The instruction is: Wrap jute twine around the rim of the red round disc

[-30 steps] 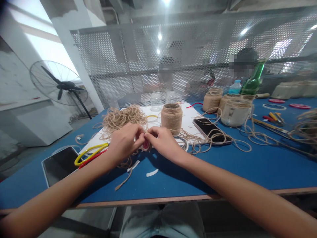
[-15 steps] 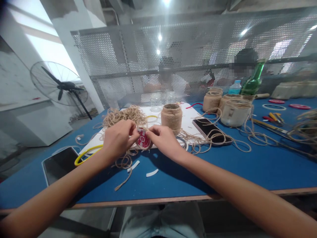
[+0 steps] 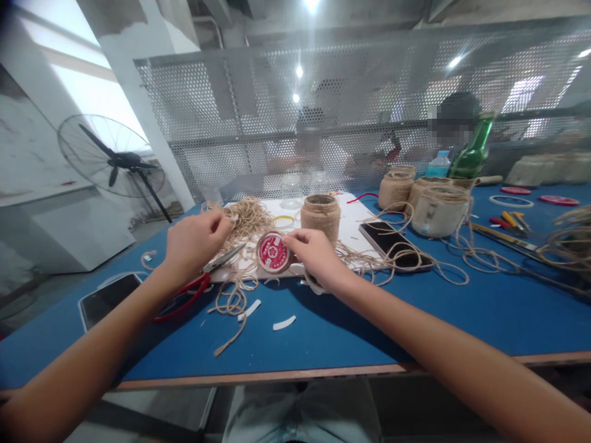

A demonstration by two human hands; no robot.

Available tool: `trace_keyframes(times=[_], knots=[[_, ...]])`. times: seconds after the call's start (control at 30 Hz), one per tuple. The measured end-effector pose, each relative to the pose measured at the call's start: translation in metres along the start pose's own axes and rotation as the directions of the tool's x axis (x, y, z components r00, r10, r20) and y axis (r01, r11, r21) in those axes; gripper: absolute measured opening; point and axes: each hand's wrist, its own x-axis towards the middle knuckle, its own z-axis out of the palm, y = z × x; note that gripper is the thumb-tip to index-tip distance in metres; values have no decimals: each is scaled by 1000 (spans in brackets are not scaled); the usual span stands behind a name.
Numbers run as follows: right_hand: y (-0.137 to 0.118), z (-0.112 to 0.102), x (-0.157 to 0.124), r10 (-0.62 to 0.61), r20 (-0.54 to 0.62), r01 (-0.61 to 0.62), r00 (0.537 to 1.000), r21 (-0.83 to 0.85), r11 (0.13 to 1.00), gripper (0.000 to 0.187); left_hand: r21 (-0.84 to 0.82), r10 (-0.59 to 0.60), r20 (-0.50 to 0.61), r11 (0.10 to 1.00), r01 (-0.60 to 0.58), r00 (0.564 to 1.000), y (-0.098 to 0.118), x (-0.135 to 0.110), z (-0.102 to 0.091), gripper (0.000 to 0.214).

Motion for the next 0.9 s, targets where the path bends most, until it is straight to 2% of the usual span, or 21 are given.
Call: trace_keyframes(times=[0.07,0.13,0.23,0.37,0.47,0.53,0.6,0.73,0.83,0.9], knots=[[1,0,1,11,3,-11,1000,36,999,17,38,1,89,999,-4,996,-3,2,3,31],[2,0,1,28,14,-29,1000,76,997,16,-10,23,141,1000,-22,990,-4,2,7,25],[3,-1,2,59,33,-62,998,127,990,16,-205,97,171,977,-61,981,0,0,9,30],[3,-1,3,75,72,-87,995,173,981,15,-509,258,225,853,-112,940,12,-5,8,28],[4,-2,3,85,101,-105,991,206,973,15,-617,303,232,780,-101,924,18,-8,9,28],[4,-2,3,86,123,-112,989,233,966,14,-694,315,263,719,-49,912,18,-8,11,27],[3,-3,4,100,148,-135,984,251,958,13,-775,320,325,629,57,890,17,-8,15,26],[2,-7,7,119,181,-160,976,237,958,10,-837,347,463,473,273,816,15,-6,17,25],[4,-11,10,110,176,-143,978,186,972,12,-836,397,512,434,336,762,16,-7,15,25],[5,-13,11,118,173,-145,978,158,977,14,-836,415,519,429,343,747,17,-8,13,25]])
